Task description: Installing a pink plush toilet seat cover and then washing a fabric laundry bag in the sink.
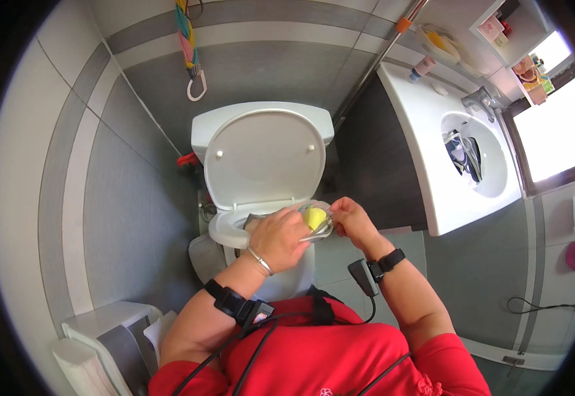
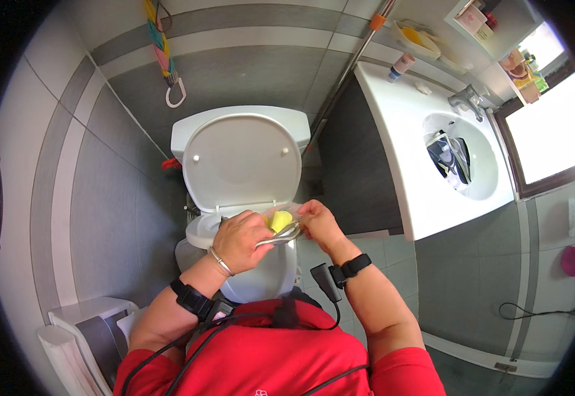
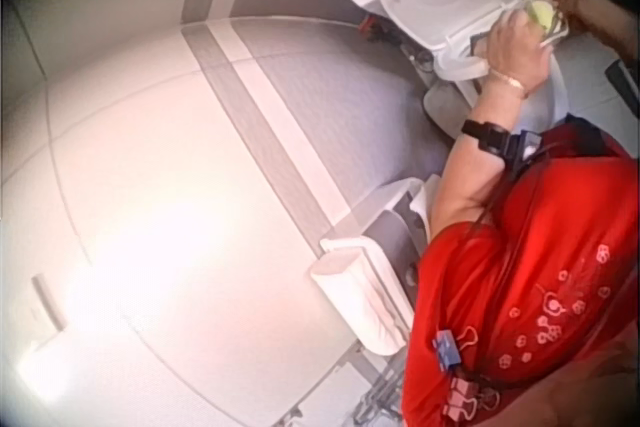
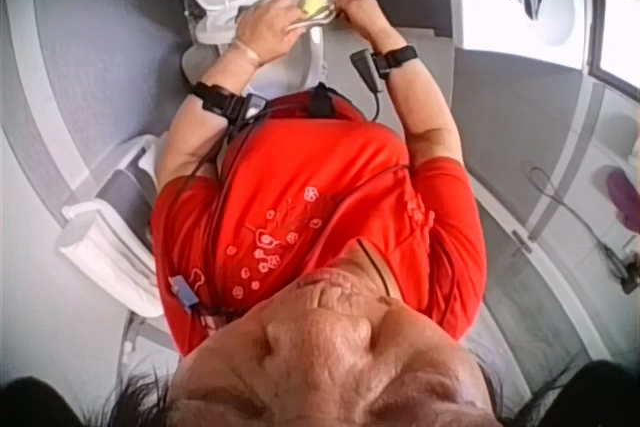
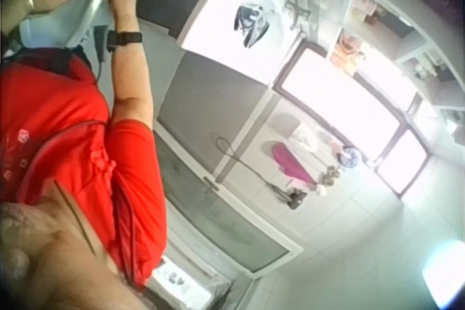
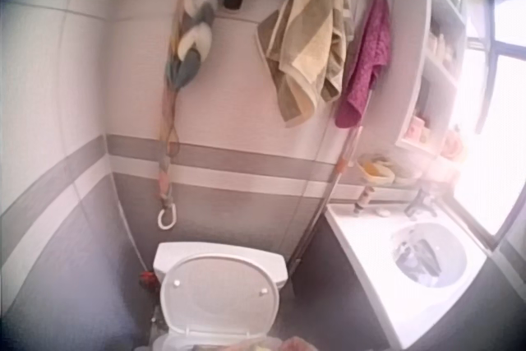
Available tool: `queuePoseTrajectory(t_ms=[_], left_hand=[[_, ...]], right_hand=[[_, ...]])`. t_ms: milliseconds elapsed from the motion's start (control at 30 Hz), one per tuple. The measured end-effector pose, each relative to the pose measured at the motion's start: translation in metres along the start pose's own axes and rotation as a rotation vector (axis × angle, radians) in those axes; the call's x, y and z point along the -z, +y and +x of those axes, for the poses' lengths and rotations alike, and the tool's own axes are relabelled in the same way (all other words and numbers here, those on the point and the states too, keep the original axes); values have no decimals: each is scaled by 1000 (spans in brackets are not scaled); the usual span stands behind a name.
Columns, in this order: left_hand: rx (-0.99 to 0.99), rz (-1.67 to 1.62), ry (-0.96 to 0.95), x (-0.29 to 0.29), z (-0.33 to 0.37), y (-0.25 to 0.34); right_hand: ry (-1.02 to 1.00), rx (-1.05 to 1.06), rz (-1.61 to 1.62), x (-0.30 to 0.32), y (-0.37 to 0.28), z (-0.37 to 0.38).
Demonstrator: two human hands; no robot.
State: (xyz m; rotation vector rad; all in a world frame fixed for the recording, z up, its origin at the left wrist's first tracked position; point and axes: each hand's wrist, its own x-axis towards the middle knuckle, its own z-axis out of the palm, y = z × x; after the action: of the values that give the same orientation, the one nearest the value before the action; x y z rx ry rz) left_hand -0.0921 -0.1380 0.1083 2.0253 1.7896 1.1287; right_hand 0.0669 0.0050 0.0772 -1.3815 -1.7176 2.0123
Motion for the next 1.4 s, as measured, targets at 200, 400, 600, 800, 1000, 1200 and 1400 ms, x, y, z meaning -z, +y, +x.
queuePoseTrajectory(t_ms=[200, 400, 600, 800, 1000, 1200, 1400], left_hand=[[24, 30, -48, 2, -5, 5], [5, 29, -130, -9, -11, 13], [36, 129, -266, -21, -8, 22], [22, 175, -414, -41, 14, 25], [80, 205, -489, -44, 42, 23], [158, 222, -575, -45, 56, 27], [97, 199, -557, -42, 61, 22]], right_hand=[[193, -498, 300, 11, 20, 3], [11, -524, 132, 17, 52, 28], [113, -468, 257, 13, 89, 43], [58, -500, 263, 18, 96, 63], [12, -503, 324, 30, 129, 100], [13, -578, 239, 51, 111, 94], [74, -95, 192, 61, 83, 41]])
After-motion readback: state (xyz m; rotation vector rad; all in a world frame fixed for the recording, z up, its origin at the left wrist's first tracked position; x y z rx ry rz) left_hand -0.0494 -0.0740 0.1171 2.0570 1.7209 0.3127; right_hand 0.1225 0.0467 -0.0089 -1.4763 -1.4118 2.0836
